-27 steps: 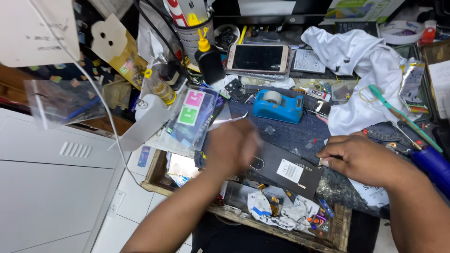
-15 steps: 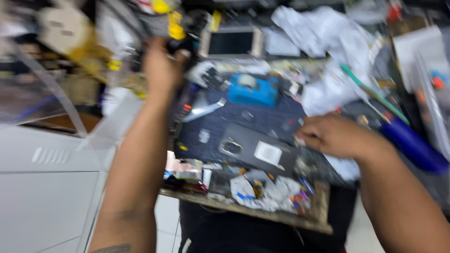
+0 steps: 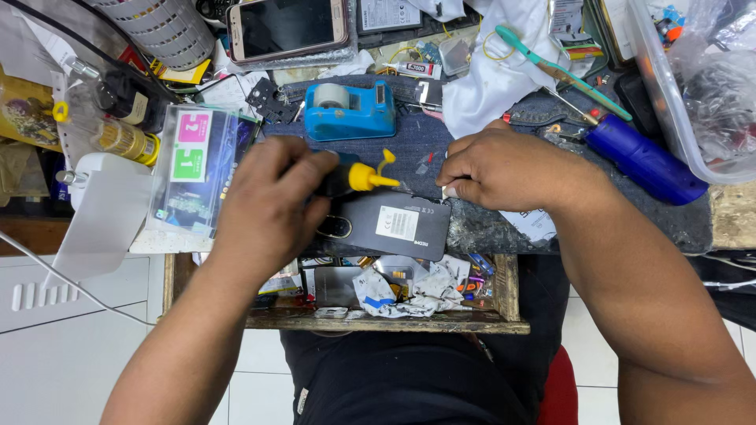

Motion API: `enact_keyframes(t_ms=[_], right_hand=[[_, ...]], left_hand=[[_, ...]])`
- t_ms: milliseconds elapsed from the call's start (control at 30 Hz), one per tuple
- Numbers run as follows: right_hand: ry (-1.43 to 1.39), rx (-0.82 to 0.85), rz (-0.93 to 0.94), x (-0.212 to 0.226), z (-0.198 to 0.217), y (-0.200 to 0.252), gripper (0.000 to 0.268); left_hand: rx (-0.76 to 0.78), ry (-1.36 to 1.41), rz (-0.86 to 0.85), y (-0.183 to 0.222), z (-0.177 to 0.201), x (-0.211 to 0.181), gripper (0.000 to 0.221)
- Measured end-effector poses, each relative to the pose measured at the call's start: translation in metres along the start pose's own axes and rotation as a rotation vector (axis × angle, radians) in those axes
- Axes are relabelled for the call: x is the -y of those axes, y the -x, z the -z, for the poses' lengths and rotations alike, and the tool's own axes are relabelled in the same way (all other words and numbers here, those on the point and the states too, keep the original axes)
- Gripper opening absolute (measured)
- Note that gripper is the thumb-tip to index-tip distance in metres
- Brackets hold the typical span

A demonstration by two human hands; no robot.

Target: The person works on a mobile phone by prying open the back casing with a small tool and wiping the internal components.

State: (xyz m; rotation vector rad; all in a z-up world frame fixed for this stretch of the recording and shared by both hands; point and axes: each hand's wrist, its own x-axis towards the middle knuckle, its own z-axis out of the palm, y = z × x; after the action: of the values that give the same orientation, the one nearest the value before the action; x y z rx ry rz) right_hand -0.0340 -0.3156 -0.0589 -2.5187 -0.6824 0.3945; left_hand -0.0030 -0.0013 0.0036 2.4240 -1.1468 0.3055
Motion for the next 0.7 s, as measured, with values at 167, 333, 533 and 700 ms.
enact_keyframes(t_ms=[167, 333, 533, 700], right_hand=[[0.016, -0.035, 0.046, -0.002, -0.001, 0.000, 0.021], [0.021, -0.023, 0.028, -0.001, -0.001, 0.001, 0.022], [0.029, -0.019, 0.017, 0.000, 0.000, 0.001, 0.022], [0.031, -0.029, 0.035, 0.000, -0.001, 0.001, 0.021]], left_hand=[[0.034, -0.098, -0.101, -0.006, -0.019, -0.014, 0.040], [0.044, -0.136, -0.125, -0.008, -0.030, -0.025, 0.031], [0.055, -0.194, -0.146, -0.012, -0.038, -0.032, 0.032], [0.063, -0.249, -0.177, -0.013, -0.040, -0.036, 0.035]])
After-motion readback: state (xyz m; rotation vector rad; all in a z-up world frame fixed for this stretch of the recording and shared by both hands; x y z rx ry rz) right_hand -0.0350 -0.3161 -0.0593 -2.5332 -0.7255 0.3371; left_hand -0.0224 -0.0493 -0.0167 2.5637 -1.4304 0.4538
